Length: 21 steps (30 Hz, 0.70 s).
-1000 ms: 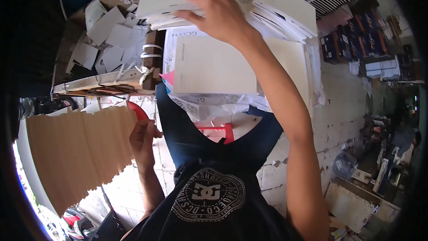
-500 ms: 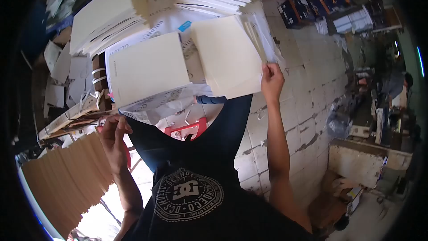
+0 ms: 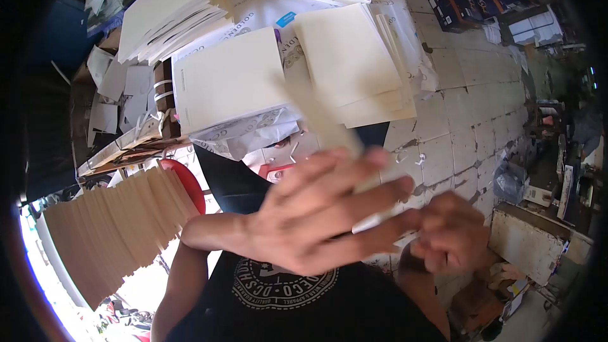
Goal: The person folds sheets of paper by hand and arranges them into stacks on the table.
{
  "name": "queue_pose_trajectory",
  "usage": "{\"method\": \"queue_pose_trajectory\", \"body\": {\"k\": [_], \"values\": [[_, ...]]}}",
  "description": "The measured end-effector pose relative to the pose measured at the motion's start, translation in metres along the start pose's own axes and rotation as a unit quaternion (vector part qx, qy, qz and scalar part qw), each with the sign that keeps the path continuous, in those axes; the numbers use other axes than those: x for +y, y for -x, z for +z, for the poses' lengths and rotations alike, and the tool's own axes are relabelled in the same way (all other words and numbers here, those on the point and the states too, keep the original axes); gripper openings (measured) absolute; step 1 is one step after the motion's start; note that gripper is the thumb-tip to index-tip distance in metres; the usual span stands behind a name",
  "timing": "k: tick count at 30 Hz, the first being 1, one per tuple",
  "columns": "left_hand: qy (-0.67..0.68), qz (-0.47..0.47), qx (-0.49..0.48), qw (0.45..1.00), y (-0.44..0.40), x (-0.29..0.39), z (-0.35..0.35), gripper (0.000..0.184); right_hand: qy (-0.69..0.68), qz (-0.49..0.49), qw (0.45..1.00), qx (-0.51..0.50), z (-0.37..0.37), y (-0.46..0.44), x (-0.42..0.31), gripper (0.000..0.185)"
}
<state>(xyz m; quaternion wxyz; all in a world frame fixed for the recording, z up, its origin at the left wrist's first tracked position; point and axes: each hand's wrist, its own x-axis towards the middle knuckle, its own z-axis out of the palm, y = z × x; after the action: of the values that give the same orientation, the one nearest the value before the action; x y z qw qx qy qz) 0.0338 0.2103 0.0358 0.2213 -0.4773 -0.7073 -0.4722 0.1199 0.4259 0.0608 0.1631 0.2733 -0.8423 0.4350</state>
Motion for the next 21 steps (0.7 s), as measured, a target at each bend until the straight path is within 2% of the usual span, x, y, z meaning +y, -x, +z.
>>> {"method": "queue_pose_trajectory", "body": {"k": [2, 3, 4, 5, 6, 8, 10, 11, 12, 15, 18, 20, 21], "values": [[0.051, -0.002, -0.083, 0.995, 0.01, 0.0, 0.005, 0.026, -0.017, 0.063, 0.997, 0.04, 0.005, 0.005, -0.006, 0.011], [0.087, -0.011, -0.051, 0.995, 0.019, -0.004, 0.014, 0.023, -0.025, 0.094, 0.993, 0.059, 0.01, 0.009, -0.008, 0.011], [0.085, -0.017, -0.069, 0.994, 0.028, -0.012, 0.008, 0.025, -0.062, 0.198, 0.962, 0.176, 0.036, 0.014, -0.009, 0.015], [0.061, -0.026, -0.056, 0.996, 0.041, -0.023, 0.006, 0.026, -0.104, 0.234, 0.941, 0.221, 0.058, 0.009, -0.007, 0.022], [0.042, -0.035, -0.044, 0.998, 0.052, -0.033, 0.004, 0.027, -0.074, 0.325, 0.927, 0.17, 0.067, 0.003, -0.011, 0.023], [0.02, -0.183, -0.047, 0.982, 0.065, -0.039, -0.007, 0.028, -0.177, 0.385, 0.903, 0.073, 0.088, 0.002, 0.003, 0.019], [-0.004, -0.204, -0.025, 0.979, 0.084, -0.046, -0.01, 0.031, -0.27, 0.41, 0.866, 0.093, 0.123, -0.003, 0.015, 0.015], [-0.011, -0.204, -0.027, 0.979, 0.095, -0.046, -0.011, 0.036, -0.285, 0.386, 0.872, 0.099, 0.14, 0.0, 0.024, 0.014], [-0.014, -0.221, -0.012, 0.975, 0.102, -0.045, -0.011, 0.036, -0.276, 0.409, 0.864, 0.094, 0.153, 0.001, 0.028, 0.013], [-0.025, -0.266, 0.029, 0.963, 0.118, -0.045, -0.015, 0.034, -0.248, 0.38, 0.886, 0.094, 0.171, -0.01, 0.03, 0.01], [0.007, -0.216, 0.018, 0.976, 0.124, -0.046, -0.024, 0.043, -0.253, 0.378, 0.887, 0.08, 0.177, -0.012, 0.029, 0.005], [0.015, -0.252, 0.014, 0.968, 0.124, -0.041, -0.026, 0.043, -0.272, 0.38, 0.881, 0.072, 0.174, -0.014, 0.026, 0.005], [0.029, -0.24, 0.042, 0.969, 0.126, -0.044, -0.021, 0.041, -0.284, 0.374, 0.88, 0.07, 0.174, -0.017, 0.025, 0.005]]}}
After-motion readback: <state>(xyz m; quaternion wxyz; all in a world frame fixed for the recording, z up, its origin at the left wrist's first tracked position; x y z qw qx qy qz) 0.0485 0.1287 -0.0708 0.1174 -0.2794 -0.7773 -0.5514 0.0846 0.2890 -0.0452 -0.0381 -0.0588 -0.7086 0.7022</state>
